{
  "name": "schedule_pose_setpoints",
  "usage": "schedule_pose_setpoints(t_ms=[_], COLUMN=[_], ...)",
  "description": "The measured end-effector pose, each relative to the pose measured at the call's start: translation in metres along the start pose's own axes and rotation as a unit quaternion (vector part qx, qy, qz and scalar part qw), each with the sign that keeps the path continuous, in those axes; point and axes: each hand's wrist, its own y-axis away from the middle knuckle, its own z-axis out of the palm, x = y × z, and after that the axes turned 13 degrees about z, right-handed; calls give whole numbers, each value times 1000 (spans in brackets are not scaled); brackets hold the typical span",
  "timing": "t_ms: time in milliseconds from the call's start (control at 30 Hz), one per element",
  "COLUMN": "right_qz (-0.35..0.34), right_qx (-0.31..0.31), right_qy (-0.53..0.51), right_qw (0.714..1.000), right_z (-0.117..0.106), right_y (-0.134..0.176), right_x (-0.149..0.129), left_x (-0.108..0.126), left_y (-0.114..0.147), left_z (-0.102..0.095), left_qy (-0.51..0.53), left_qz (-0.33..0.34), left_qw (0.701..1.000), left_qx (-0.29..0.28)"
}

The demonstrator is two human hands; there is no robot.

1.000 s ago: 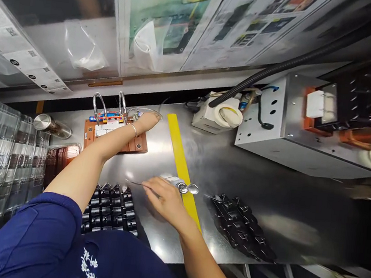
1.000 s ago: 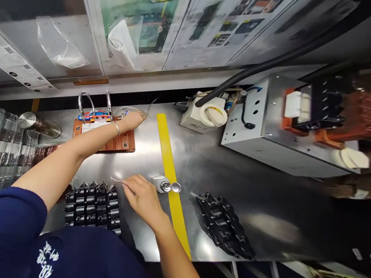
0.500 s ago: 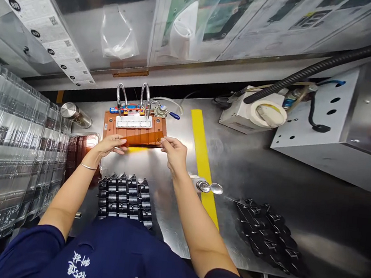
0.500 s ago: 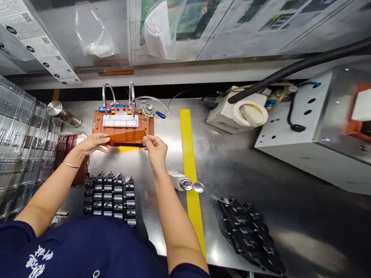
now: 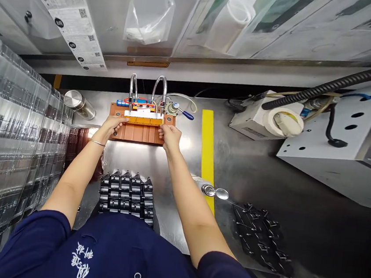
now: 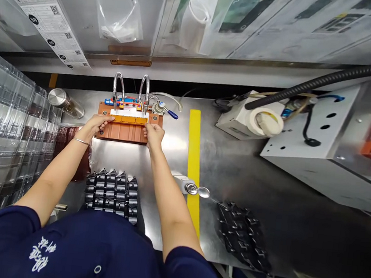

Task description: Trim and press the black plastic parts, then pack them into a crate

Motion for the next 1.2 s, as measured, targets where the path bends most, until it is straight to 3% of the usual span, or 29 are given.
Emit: schedule_pose_setpoints(t_ms=[600,800,900,1033,1200], right_qz=[52,90,79,3,-114], right_qx=[4,-29,-54,-71,-58], right_qy=[34,58,51,64,289], right_qw=[998,994,994,995,949], right_z=[0,-8,-17,-56,-121], right_y=[-6,-9,-2,32,110], right_x=[-4,-10,-10,32,149], left_x=[-3,-1,-5,-23,-55], left_y=[-11,-12,-2,25,66], left_z=[-7,-22,-30,-40,-44], left_qy=[-39,-50,-10,38,50], left_qz=[2,7,17,56,46], left_qw=[999,992,993,996,998], left_qx=[-24,-114,-117,-53,17])
